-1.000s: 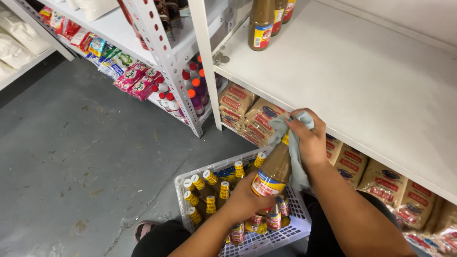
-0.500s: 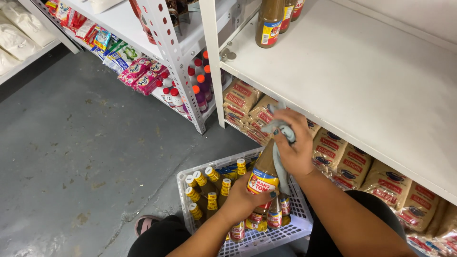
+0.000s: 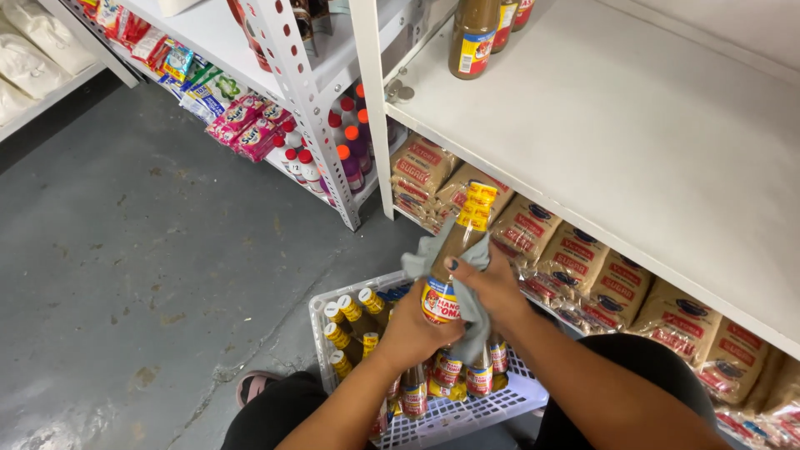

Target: Cleaning condiment bottles with a cloth and organizing them on a grocery store shelf.

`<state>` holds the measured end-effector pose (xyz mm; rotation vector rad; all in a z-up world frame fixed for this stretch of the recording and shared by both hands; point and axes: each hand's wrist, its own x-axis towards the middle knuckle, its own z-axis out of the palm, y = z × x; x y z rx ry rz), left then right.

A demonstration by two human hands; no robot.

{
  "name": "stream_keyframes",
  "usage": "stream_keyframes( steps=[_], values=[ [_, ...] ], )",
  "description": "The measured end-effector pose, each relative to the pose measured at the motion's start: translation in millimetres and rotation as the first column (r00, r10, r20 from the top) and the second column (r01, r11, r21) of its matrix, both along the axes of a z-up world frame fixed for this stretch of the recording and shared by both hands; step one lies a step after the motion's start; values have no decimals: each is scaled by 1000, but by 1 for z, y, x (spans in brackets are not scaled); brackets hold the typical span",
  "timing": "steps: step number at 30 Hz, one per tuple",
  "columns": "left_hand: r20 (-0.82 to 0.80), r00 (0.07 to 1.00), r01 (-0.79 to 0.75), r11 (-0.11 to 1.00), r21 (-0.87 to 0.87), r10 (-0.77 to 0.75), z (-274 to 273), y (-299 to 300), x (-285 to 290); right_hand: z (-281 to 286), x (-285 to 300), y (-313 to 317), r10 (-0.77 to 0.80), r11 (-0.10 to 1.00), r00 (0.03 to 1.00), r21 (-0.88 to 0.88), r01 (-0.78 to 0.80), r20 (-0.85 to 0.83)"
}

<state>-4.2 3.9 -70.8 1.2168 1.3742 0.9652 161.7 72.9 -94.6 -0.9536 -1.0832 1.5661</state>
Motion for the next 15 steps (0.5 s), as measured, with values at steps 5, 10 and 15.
stream_keyframes(
  steps=[5, 10, 15],
  values=[
    [912, 378, 645, 752, -135, -161, -26, -7, -12, 6, 36, -1, 213, 884, 881, -299, -358, -423],
    [951, -307, 802, 545, 244, 25, -63, -27, 22, -43, 70, 4, 348, 732, 772, -360, -578, -532],
    [995, -66, 760, 650, -2, 79, -45, -9, 12, 50, 28, 6, 190, 799, 931, -501, -331, -312]
  ],
)
